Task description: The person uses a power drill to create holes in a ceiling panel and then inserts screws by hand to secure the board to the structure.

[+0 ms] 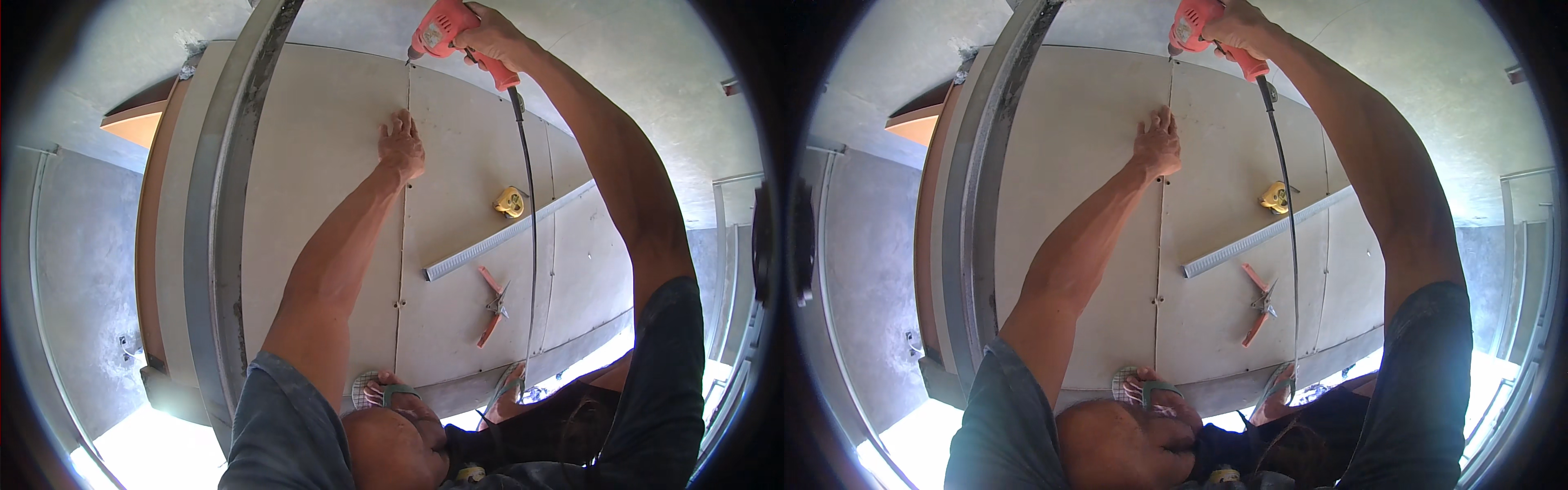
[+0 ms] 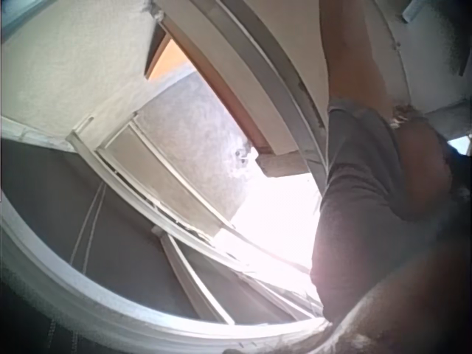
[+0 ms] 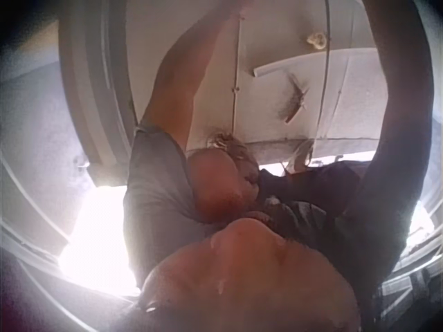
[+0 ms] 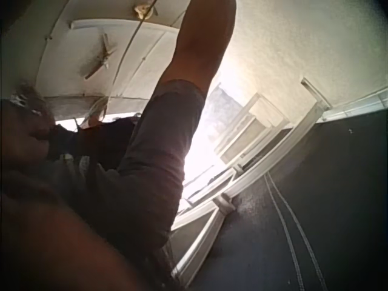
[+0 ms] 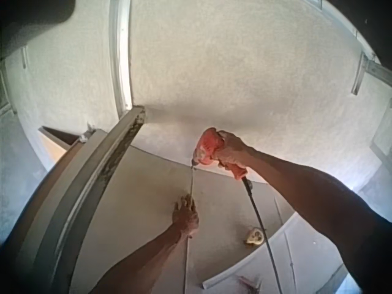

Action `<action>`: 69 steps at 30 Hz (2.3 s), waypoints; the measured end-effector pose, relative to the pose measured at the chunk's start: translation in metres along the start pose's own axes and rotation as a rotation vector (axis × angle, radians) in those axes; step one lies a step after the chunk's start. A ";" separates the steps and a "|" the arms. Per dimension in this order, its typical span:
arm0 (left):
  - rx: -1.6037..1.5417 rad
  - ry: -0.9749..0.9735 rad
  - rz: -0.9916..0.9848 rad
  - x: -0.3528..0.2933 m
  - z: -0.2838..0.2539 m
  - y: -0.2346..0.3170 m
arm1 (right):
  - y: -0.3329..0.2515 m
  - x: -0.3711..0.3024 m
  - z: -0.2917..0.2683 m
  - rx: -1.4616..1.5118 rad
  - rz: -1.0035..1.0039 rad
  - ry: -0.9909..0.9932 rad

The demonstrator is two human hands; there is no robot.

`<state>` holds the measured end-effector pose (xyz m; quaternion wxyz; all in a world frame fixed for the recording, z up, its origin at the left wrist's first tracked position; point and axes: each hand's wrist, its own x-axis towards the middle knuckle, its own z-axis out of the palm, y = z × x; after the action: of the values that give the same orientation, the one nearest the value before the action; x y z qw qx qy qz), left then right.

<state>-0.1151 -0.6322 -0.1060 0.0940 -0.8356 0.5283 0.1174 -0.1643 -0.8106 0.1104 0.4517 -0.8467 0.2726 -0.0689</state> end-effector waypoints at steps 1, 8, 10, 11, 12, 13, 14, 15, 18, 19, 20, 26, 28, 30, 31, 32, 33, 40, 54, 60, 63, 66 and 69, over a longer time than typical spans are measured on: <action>-0.002 -0.003 0.005 0.000 0.001 0.000 | 0.000 0.000 0.000 -0.001 0.006 0.001; -0.012 -0.064 0.111 -0.003 -0.017 -0.016 | -0.015 0.006 -0.012 -0.266 -0.041 -0.197; 0.012 -0.116 0.122 -0.005 -0.028 -0.017 | -0.022 0.012 -0.018 -0.362 -0.061 -0.262; 0.022 -0.136 0.126 -0.006 -0.032 -0.019 | -0.026 0.016 -0.019 -0.389 -0.061 -0.285; 0.031 -0.157 0.130 -0.008 -0.035 -0.020 | -0.030 0.020 -0.019 -0.417 -0.060 -0.308; 0.031 -0.159 0.125 -0.008 -0.035 -0.020 | -0.038 0.023 -0.021 -0.515 -0.052 -0.304; 0.028 -0.165 0.121 -0.008 -0.035 -0.021 | -0.035 0.025 -0.023 -0.514 -0.056 -0.308; 0.023 -0.171 0.117 -0.008 -0.035 -0.021 | -0.031 0.025 -0.027 -0.448 -0.052 -0.370; -0.025 -0.167 0.101 -0.007 -0.030 -0.020 | -0.029 0.027 -0.042 -0.470 -0.085 -0.469; -0.032 -0.169 0.095 -0.008 -0.030 -0.021 | -0.027 0.027 -0.044 -0.501 -0.096 -0.475; -0.040 -0.164 0.106 -0.009 -0.029 -0.023 | -0.025 0.027 -0.046 -0.531 -0.107 -0.480; -0.034 -0.128 0.103 -0.011 -0.019 -0.027 | -0.023 0.021 -0.047 -0.571 -0.135 -0.465; -0.036 -0.112 0.106 -0.010 -0.018 -0.025 | -0.020 0.021 -0.048 -0.559 -0.136 -0.482; -0.032 -0.097 0.122 -0.006 -0.020 -0.017 | -0.017 0.021 -0.054 -0.555 -0.126 -0.494; -0.028 -0.102 0.113 -0.007 -0.020 -0.018 | -0.016 0.023 -0.053 -0.553 -0.139 -0.501; -0.026 -0.105 0.111 -0.008 -0.020 -0.019 | -0.015 0.025 -0.051 -0.553 -0.150 -0.506; -0.024 -0.107 0.109 -0.009 -0.019 -0.020 | -0.013 0.026 -0.051 -0.548 -0.155 -0.509; -0.022 -0.098 0.114 -0.007 -0.014 -0.024 | -0.016 0.027 -0.051 -0.565 -0.201 -0.555; -0.004 -0.094 0.123 -0.009 -0.017 -0.024 | -0.027 0.034 -0.041 -0.716 -0.199 -0.580; 0.004 -0.112 0.111 -0.008 -0.016 -0.022 | -0.027 0.032 -0.041 -0.699 -0.208 -0.594; 0.011 -0.099 0.121 -0.007 -0.015 -0.021 | -0.024 0.035 -0.046 -0.703 -0.190 -0.605; 0.002 -0.102 0.117 -0.009 -0.017 -0.021 | -0.014 0.044 -0.045 -0.696 -0.280 -0.602; 0.018 -0.131 0.109 -0.011 -0.017 -0.025 | -0.015 0.048 -0.041 -0.674 -0.294 -0.634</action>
<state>-0.0957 -0.6171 -0.0852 0.1292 -0.7952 0.5669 0.1723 -0.1327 -0.8586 0.1403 0.1986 -0.9547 0.0061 0.2214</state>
